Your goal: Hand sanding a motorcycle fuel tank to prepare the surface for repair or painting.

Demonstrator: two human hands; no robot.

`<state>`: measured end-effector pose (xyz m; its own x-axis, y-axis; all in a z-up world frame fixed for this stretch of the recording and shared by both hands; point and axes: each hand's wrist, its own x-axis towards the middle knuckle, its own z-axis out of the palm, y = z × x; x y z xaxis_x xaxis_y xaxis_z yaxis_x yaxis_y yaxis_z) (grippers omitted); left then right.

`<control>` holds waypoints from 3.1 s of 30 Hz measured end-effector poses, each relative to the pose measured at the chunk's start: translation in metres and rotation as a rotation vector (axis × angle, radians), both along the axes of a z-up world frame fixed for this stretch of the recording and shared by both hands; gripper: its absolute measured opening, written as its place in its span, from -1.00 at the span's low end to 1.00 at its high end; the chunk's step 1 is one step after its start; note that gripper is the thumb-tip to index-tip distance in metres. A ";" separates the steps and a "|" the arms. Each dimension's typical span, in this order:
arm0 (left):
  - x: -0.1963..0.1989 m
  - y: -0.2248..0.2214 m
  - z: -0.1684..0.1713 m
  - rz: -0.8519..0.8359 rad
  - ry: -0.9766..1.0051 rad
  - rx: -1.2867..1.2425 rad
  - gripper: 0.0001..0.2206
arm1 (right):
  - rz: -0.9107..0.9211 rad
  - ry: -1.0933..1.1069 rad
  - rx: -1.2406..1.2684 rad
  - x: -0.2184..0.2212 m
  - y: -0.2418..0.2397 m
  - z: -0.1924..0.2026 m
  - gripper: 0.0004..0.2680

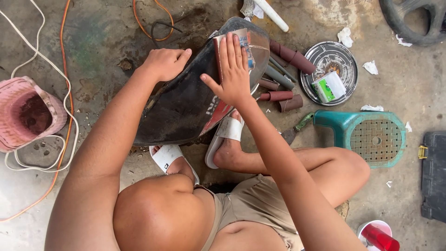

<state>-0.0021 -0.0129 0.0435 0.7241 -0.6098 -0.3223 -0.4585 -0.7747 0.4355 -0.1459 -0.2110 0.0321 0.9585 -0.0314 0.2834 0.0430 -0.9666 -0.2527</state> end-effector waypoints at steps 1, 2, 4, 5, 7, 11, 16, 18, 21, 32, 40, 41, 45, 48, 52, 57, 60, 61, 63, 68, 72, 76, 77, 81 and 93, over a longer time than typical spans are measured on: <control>0.000 -0.001 -0.001 0.001 0.001 -0.002 -0.43 | 0.001 0.001 -0.002 -0.004 0.003 -0.002 -0.28; 0.001 -0.002 -0.002 -0.004 0.006 0.000 -0.42 | -0.010 0.014 0.024 -0.009 0.006 -0.004 -0.25; 0.003 -0.002 -0.003 -0.005 0.010 0.003 -0.42 | -0.017 0.027 0.051 -0.021 0.016 -0.015 -0.23; 0.003 -0.002 -0.004 -0.011 -0.004 0.007 -0.41 | -0.002 0.065 0.042 -0.032 0.024 -0.024 -0.20; 0.001 -0.001 -0.007 -0.020 -0.016 0.011 -0.40 | 0.010 0.106 0.034 -0.058 0.040 -0.048 -0.16; -0.001 0.004 0.006 -0.045 0.045 -0.014 -0.37 | 0.138 0.103 -0.028 -0.094 0.060 -0.083 -0.12; 0.001 0.007 0.011 -0.051 0.125 -0.034 -0.30 | 0.165 0.035 -0.066 -0.054 0.025 -0.070 -0.09; 0.001 0.007 0.011 -0.048 0.105 -0.013 -0.31 | 0.054 0.001 -0.049 -0.024 0.005 -0.042 -0.16; -0.003 0.007 0.016 -0.035 0.120 -0.030 -0.31 | -0.021 0.048 -0.044 -0.003 0.000 -0.009 -0.18; 0.005 0.007 -0.004 -0.076 0.076 -0.018 -0.29 | 0.141 -0.019 -0.080 -0.082 0.048 -0.084 -0.09; 0.004 0.004 0.000 -0.078 0.080 -0.018 -0.31 | 0.004 -0.030 -0.041 -0.013 -0.001 -0.020 -0.15; 0.002 0.002 0.001 -0.034 0.049 -0.005 -0.37 | -0.002 -0.024 0.003 -0.010 -0.001 -0.012 -0.20; 0.005 0.005 -0.003 -0.069 0.103 0.013 -0.31 | -0.080 0.018 0.020 -0.016 0.009 -0.019 -0.12; 0.006 0.006 -0.005 -0.052 0.116 -0.010 -0.30 | -0.007 -0.045 -0.005 -0.052 0.036 -0.064 -0.08; 0.007 0.004 -0.005 -0.061 0.101 0.045 -0.29 | 0.105 -0.085 -0.060 -0.090 0.055 -0.090 -0.09; 0.004 0.008 -0.010 -0.042 0.072 -0.026 -0.33 | 0.050 -0.099 -0.102 -0.045 0.019 -0.061 -0.11; -0.002 0.007 0.012 -0.018 0.123 -0.012 -0.34 | -0.055 -0.006 -0.013 -0.007 -0.009 -0.027 -0.16; -0.001 0.006 0.012 -0.020 0.120 -0.014 -0.34 | -0.057 -0.010 -0.014 -0.005 -0.008 -0.022 -0.16; -0.001 0.005 0.011 -0.018 0.134 0.009 -0.34 | -0.094 0.001 0.030 -0.001 -0.005 -0.012 -0.17; 0.002 0.006 0.005 -0.033 0.137 -0.012 -0.31 | -0.051 -0.005 0.072 -0.042 0.029 -0.045 -0.10; -0.002 0.005 0.020 -0.028 0.176 -0.003 -0.31 | 0.078 -0.040 -0.060 -0.085 0.049 -0.079 -0.07; -0.004 0.008 0.015 -0.028 0.174 -0.049 -0.31 | 0.100 -0.047 -0.057 -0.056 0.018 -0.070 -0.09; -0.003 0.008 0.015 -0.024 0.161 -0.041 -0.32 | 0.050 -0.025 -0.016 -0.041 0.008 -0.054 -0.12; -0.006 0.005 0.026 -0.012 0.163 -0.032 -0.33 | -0.081 0.001 0.077 0.002 -0.018 -0.017 -0.18; -0.001 0.005 0.017 -0.023 0.156 -0.024 -0.33 | 0.056 -0.054 -0.064 -0.089 0.039 -0.088 -0.10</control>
